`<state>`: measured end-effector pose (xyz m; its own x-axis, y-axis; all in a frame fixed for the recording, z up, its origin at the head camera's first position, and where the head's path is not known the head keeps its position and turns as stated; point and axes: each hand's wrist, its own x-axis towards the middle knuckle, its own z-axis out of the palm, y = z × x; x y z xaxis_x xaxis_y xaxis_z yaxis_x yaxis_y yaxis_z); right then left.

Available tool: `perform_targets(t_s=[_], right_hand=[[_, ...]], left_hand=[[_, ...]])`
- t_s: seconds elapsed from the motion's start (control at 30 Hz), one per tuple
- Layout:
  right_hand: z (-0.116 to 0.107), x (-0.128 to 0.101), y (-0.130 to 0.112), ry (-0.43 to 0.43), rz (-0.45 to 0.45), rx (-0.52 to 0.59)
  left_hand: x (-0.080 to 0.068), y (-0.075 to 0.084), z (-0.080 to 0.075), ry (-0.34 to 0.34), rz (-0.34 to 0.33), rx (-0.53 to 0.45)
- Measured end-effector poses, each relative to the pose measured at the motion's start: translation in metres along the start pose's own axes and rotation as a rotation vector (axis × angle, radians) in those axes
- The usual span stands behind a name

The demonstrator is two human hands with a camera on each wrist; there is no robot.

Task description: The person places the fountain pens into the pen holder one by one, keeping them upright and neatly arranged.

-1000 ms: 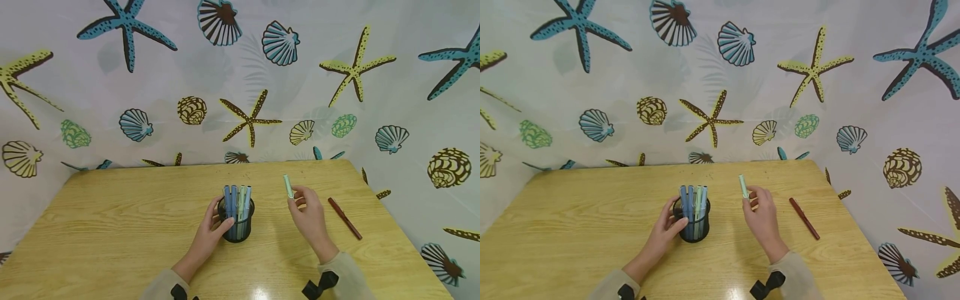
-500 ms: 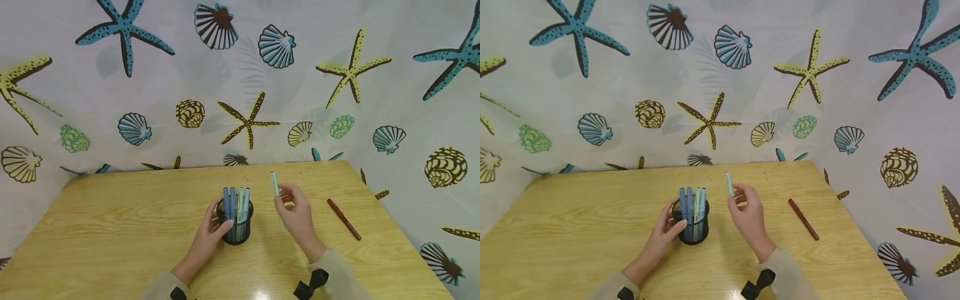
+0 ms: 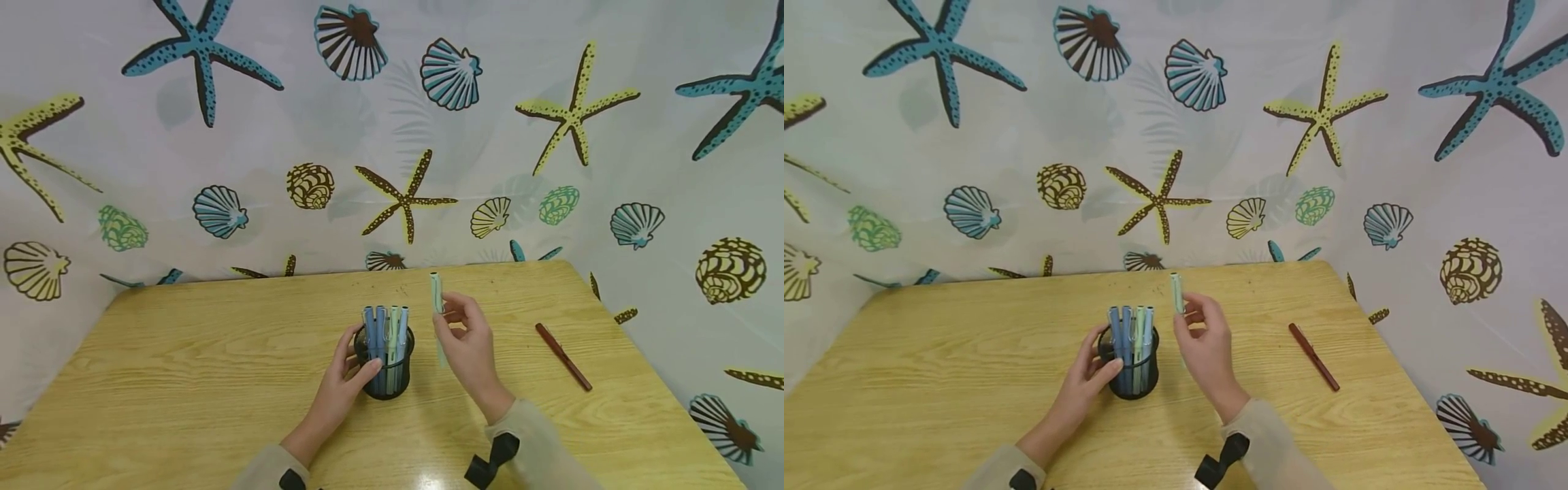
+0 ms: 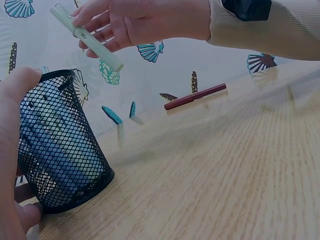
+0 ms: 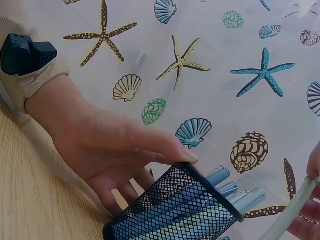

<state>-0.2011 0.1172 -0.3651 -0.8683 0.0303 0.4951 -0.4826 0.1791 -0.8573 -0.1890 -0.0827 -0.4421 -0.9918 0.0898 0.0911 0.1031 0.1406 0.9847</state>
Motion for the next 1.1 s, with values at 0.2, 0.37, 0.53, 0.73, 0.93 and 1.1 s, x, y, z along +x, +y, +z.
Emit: perform_targets(t_s=[0.2, 0.37, 0.53, 0.73, 0.93, 1.1], right_hand=[[0.006, 0.003, 0.002, 0.002, -0.022, 0.03], [0.01, 0.004, 0.004, 0.0, -0.033, 0.068], [0.015, 0.005, 0.005, 0.01, -0.079, 0.115], [0.021, 0.006, 0.007, 0.043, -0.127, 0.171], [0.031, 0.006, 0.01, 0.065, -0.172, 0.198], [0.036, 0.004, 0.011, 0.074, -0.184, 0.209]], left_hand=[[-0.001, 0.005, 0.0, -0.004, -0.003, 0.004], [-0.001, 0.004, 0.001, -0.005, 0.007, 0.002], [-0.001, 0.004, 0.001, -0.007, 0.012, -0.01], [-0.002, 0.002, 0.002, -0.011, 0.012, -0.019], [-0.002, 0.002, 0.002, -0.003, 0.016, -0.009], [-0.001, 0.002, 0.001, -0.004, 0.013, -0.006]])
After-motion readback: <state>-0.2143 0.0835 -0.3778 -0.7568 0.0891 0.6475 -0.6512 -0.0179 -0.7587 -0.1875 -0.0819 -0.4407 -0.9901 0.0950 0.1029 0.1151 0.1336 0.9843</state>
